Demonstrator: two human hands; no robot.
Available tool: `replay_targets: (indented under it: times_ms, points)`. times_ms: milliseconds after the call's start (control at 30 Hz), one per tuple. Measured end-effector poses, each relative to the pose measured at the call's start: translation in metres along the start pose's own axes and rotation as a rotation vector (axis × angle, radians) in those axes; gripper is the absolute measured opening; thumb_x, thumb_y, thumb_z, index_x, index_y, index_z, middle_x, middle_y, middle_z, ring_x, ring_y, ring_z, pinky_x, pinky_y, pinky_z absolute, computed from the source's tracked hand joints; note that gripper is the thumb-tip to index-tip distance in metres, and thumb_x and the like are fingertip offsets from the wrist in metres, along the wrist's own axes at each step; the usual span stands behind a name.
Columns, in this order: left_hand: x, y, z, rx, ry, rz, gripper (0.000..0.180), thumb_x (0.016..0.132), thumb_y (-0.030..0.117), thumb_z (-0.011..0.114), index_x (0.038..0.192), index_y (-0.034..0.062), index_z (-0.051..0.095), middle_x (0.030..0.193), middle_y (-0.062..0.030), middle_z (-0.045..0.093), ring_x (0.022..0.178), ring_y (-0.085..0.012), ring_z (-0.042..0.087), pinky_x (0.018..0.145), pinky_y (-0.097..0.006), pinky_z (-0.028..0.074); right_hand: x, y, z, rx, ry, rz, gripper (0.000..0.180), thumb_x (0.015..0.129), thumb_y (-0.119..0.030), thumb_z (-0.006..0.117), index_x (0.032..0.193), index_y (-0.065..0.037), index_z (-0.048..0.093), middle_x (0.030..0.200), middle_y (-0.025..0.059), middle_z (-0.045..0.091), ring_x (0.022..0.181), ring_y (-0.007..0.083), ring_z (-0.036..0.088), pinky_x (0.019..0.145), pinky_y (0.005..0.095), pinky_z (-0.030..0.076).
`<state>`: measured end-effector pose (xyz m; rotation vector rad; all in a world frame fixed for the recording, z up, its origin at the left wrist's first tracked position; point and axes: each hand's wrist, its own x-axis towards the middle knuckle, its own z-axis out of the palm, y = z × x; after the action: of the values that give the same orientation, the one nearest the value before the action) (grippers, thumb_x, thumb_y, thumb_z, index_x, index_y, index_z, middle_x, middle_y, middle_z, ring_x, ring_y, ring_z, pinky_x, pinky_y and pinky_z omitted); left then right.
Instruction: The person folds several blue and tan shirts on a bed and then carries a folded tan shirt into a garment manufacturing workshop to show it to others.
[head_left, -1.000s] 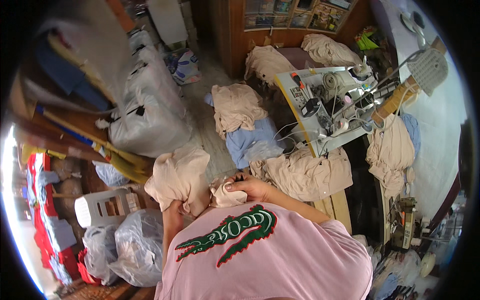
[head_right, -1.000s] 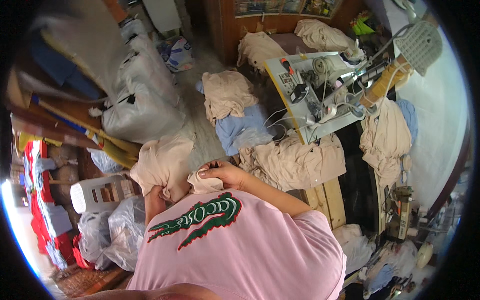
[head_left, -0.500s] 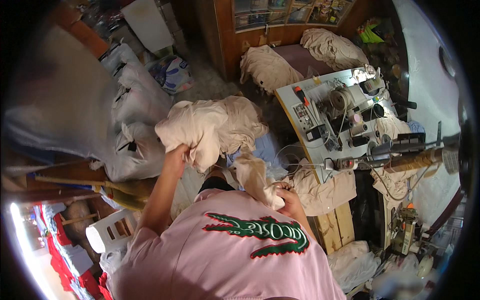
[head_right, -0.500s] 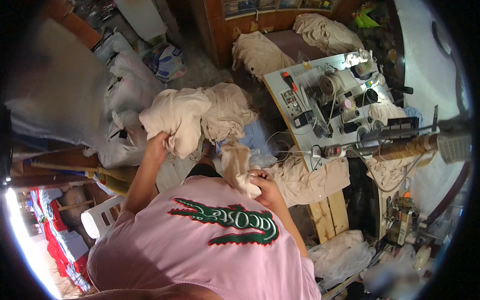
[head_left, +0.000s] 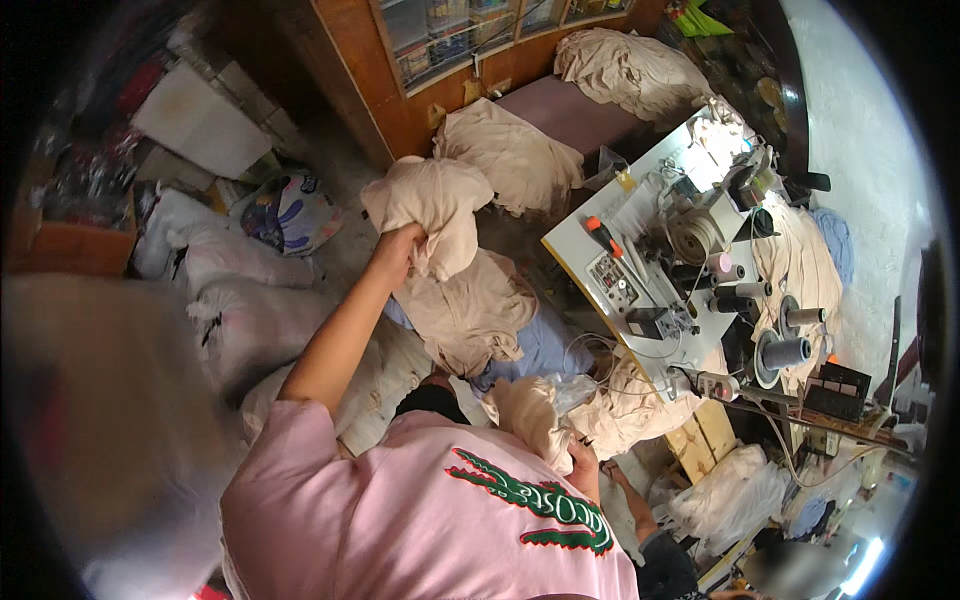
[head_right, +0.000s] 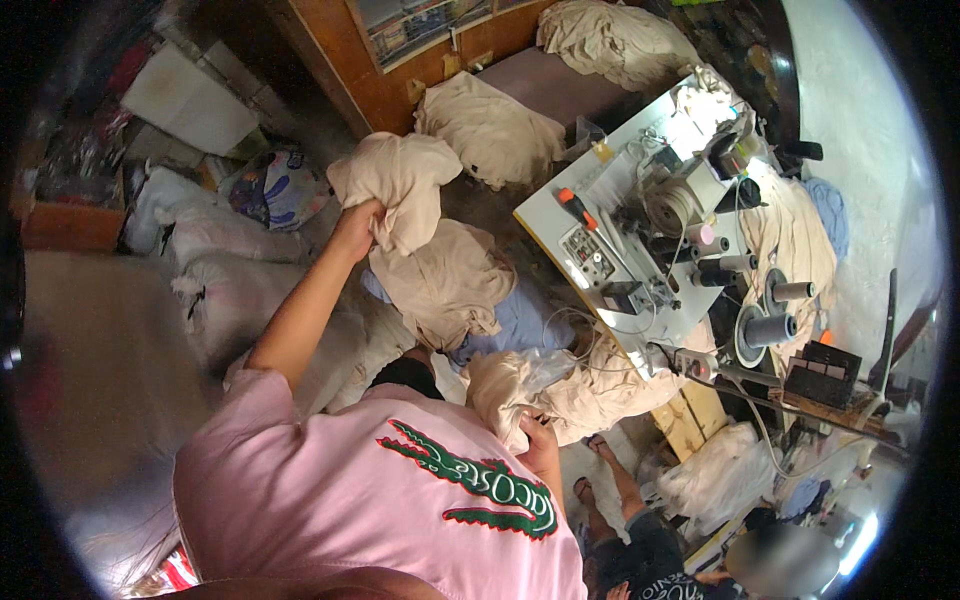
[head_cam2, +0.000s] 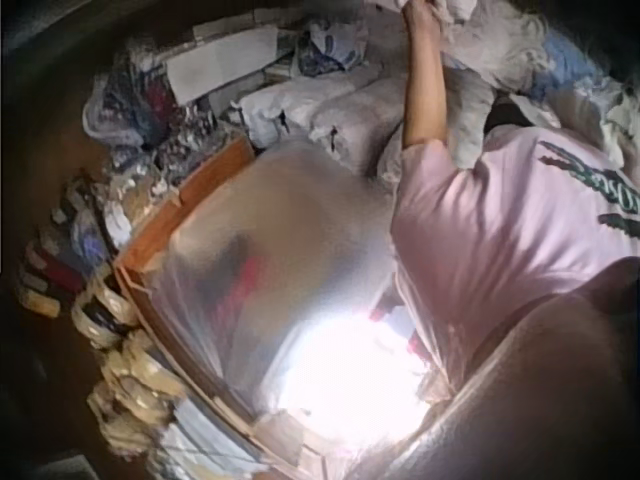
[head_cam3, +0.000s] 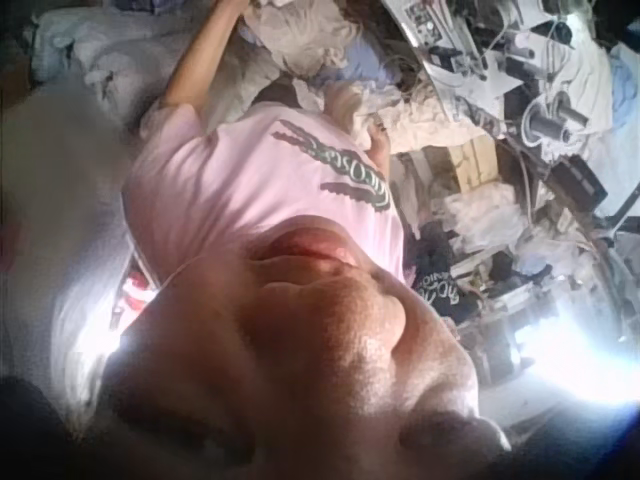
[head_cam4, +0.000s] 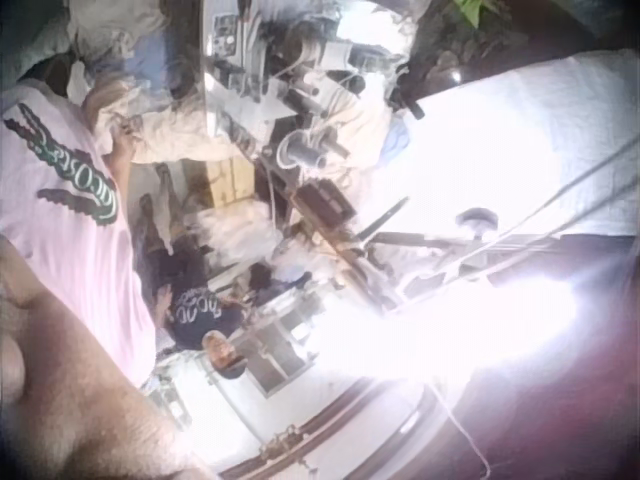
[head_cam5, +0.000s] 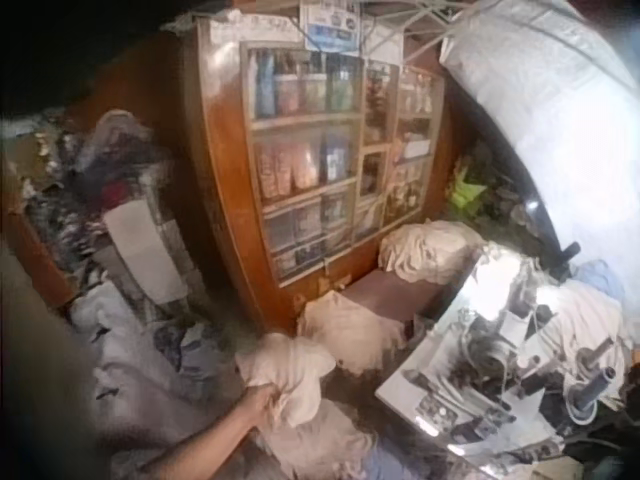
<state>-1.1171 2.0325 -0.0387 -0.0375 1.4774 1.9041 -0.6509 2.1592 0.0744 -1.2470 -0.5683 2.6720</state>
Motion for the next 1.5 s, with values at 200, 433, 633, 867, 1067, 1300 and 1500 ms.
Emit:
replay_targets:
  times_ms: [200,433,633,867,1067,1300,1500]
  points:
    - [0.182,0.02,0.03,-0.013,-0.16,0.019,0.013,0.087,0.012,0.06,0.09,0.0004,0.066,0.094,-0.0058,0.066,0.091,-0.0192,0.063,0.084,-0.034,0.048,0.008,0.02,0.047,-0.063,0.133,-0.106,0.033,0.085,-0.026,0.072,0.099,0.004,0.069,0.089,0.0141,0.073,0.076,0.0247,0.07,0.071,0.0378,0.058]
    - [0.244,-0.002,0.068,0.413,0.104,-0.253,0.06,0.076,0.012,0.069,0.134,0.0061,0.053,0.134,-0.0136,0.054,0.121,-0.0277,0.053,0.098,-0.044,0.044,0.003,0.039,0.06,-0.095,0.225,-0.153,0.03,0.083,-0.026,0.073,0.091,0.003,0.07,0.078,0.0074,0.07,0.064,0.0153,0.062,0.06,0.0301,0.05]
    - [0.066,-0.043,0.097,0.361,-0.867,-0.445,0.062,0.089,0.021,0.073,0.145,0.0104,0.051,0.148,-0.0095,0.052,0.137,-0.0193,0.048,0.11,-0.037,0.039,-0.002,0.022,0.022,-0.281,0.518,-0.441,0.006,0.083,-0.007,0.073,0.084,-0.005,0.067,0.068,-0.0028,0.058,0.058,0.0079,0.048,0.055,0.0249,0.039]
    - [-0.163,0.015,0.239,0.672,-1.583,0.041,0.055,0.091,0.018,0.075,0.14,0.0021,0.055,0.133,-0.0082,0.064,0.125,-0.0147,0.056,0.108,-0.03,0.042,-0.062,-0.083,0.058,-0.528,0.387,-0.567,0.017,0.092,-0.023,0.075,0.088,-0.007,0.071,0.067,-0.0093,0.052,0.055,0.0006,0.04,0.049,0.0201,0.026]
    - [-0.227,0.036,0.311,0.592,-1.568,-0.116,0.025,0.096,0.023,0.072,0.111,0.002,0.073,0.101,0.0017,0.072,0.092,-0.0051,0.062,0.083,-0.023,0.05,-0.146,-0.098,0.024,-0.724,0.471,-0.972,0.017,0.097,-0.009,0.066,0.106,0.003,0.073,0.088,-0.0011,0.07,0.081,0.0057,0.059,0.073,0.0236,0.049]
    - [-0.322,0.086,0.389,0.439,-1.547,0.235,0.024,0.099,0.026,0.068,0.107,0.0048,0.075,0.097,0.0014,0.072,0.089,-0.0045,0.064,0.078,-0.021,0.051,-0.241,-0.076,0.009,-0.978,1.061,-1.715,0.025,0.091,-0.013,0.075,0.113,-0.003,0.073,0.091,0.0003,0.072,0.077,0.0029,0.057,0.064,0.02,0.04]
    - [-0.39,0.124,0.44,0.392,-1.524,0.309,0.025,0.093,0.028,0.074,0.102,0.005,0.074,0.094,-0.0033,0.073,0.081,-0.0102,0.068,0.071,-0.027,0.055,-0.255,0.007,0.016,-0.742,0.762,-1.426,0.037,0.083,-0.015,0.084,0.116,-0.007,0.071,0.108,0.0008,0.071,0.076,0.0011,0.054,0.06,0.02,0.04]
